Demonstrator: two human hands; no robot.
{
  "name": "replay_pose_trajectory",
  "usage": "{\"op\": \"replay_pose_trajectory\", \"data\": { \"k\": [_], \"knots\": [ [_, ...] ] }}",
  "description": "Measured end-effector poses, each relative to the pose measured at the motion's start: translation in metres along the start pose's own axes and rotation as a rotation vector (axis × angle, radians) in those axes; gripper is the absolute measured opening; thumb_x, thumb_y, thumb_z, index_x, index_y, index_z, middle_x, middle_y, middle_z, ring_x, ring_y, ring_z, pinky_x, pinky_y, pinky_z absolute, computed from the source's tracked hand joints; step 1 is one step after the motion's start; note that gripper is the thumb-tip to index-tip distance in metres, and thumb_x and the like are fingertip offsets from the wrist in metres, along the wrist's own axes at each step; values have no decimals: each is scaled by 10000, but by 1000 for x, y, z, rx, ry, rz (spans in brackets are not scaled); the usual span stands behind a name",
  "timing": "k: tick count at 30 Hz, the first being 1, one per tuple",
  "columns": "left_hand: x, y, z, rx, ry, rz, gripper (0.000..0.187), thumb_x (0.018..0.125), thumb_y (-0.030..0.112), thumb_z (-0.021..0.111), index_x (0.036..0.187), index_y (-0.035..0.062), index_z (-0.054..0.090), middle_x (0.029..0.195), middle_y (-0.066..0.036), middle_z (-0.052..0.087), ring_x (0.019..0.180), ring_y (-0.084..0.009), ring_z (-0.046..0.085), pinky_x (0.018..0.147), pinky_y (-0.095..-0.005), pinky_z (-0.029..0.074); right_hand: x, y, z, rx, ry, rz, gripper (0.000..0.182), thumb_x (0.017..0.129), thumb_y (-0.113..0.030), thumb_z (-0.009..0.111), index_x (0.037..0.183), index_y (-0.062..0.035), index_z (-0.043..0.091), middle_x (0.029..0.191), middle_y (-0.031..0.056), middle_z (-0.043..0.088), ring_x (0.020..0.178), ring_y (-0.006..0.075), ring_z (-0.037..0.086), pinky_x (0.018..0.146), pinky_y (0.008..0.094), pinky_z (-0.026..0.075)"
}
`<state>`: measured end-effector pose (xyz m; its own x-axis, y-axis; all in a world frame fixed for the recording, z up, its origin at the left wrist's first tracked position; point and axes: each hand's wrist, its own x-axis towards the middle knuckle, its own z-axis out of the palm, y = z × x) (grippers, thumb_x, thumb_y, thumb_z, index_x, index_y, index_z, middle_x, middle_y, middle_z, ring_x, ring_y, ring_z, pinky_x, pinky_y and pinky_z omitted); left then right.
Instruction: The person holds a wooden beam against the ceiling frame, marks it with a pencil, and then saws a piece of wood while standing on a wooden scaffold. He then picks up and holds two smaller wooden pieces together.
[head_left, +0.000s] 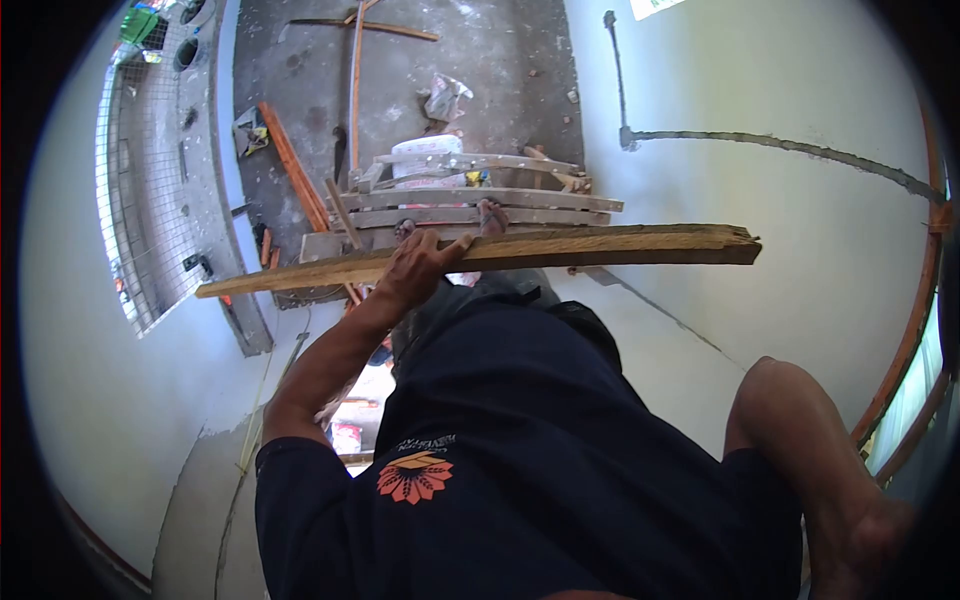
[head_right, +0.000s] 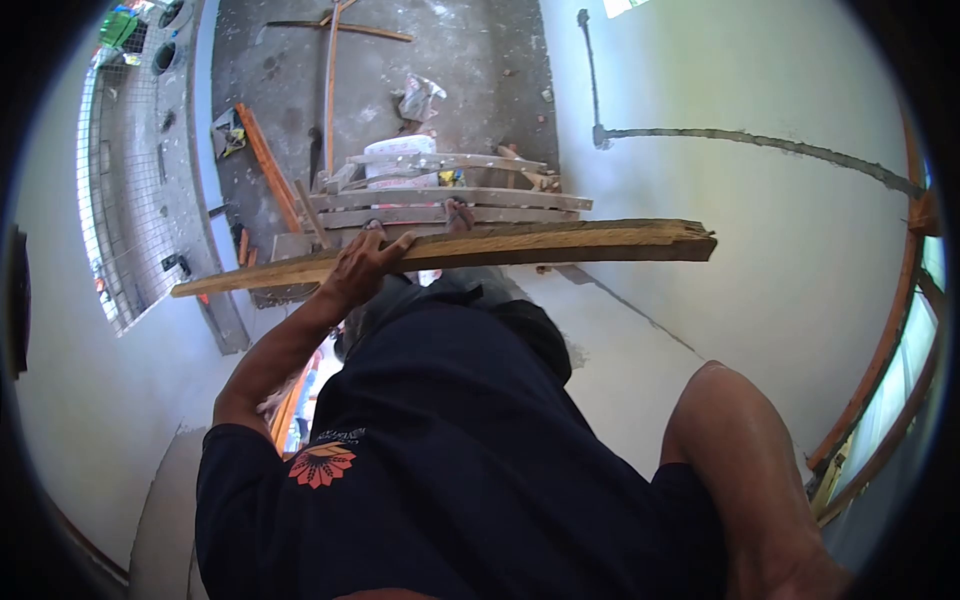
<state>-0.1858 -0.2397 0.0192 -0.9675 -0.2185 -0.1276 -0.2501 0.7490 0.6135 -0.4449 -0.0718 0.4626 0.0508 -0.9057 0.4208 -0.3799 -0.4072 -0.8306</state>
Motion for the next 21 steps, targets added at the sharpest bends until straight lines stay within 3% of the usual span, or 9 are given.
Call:
{"op": "replay_pose_trajectory", "data": {
  "k": [4,7,9,10,11,13,15,17,21],
  "knots": [
    [9,-7,8,-11,-59,61,537,846,10,517,1327,247,493,836,-156,555,813,-344,609,744,-429,499,-40,10,-23,-190,194,45,660,786,-469,607,1188,47,529,1280,203,508,1192,316,484,992,426,400],
    [19,-6,24,-35,-67,98,535,827,0,527,1309,231,508,846,-163,558,806,-345,599,753,-439,491,-70,70,-20,-456,269,365,695,776,-484,613,1207,54,525,1305,213,506,1224,327,479,1017,438,394],
    [26,1,24,-58,-80,96,522,829,4,522,1301,226,515,853,-167,561,810,-347,597,759,-445,489,-71,143,10,-630,-31,683,719,770,-494,617,1220,58,523,1322,220,504,1246,333,477,1035,446,391],
    [29,8,18,-67,-105,87,502,843,16,511,1298,227,515,855,-168,565,820,-350,601,759,-447,491,-67,178,35,-661,-246,800,858,646,-437,787,1288,38,475,1303,243,494,1203,358,501,1016,405,416],
    [34,15,14,-77,-130,80,482,856,29,500,1295,228,516,856,-169,569,829,-352,606,759,-449,493,-101,208,42,-825,-474,890,947,611,-497,786,1327,21,447,1276,225,532,1177,367,517,994,408,433],
    [47,15,36,-84,-108,112,428,889,75,470,1279,245,524,877,-177,573,856,-355,614,795,-457,492,-128,241,47,-836,-963,1382,936,581,-504,819,1290,10,490,1225,215,573,1165,356,525,974,413,441],
    [58,23,49,-50,-72,120,386,915,117,446,1261,262,532,903,-179,575,888,-357,618,834,-460,487,-149,254,33,-553,-1040,1567,820,541,-480,831,1146,11,577,1118,211,618,1111,347,552,918,434,464],
    [67,36,60,21,-26,103,354,933,154,427,1243,281,540,934,-178,575,925,-357,617,876,-460,479,-163,247,28,-612,-986,1550,708,549,-463,820,1036,8,611,997,206,645,1037,360,581,889,443,473],
    [93,55,72,-62,-51,23,335,932,178,441,1232,284,545,1027,-170,565,1040,-355,582,939,-454,447,-195,246,11,-850,-928,1356,656,562,-436,799,1013,-1,603,908,195,659,896,353,626,865,431,493]
  ]
}}
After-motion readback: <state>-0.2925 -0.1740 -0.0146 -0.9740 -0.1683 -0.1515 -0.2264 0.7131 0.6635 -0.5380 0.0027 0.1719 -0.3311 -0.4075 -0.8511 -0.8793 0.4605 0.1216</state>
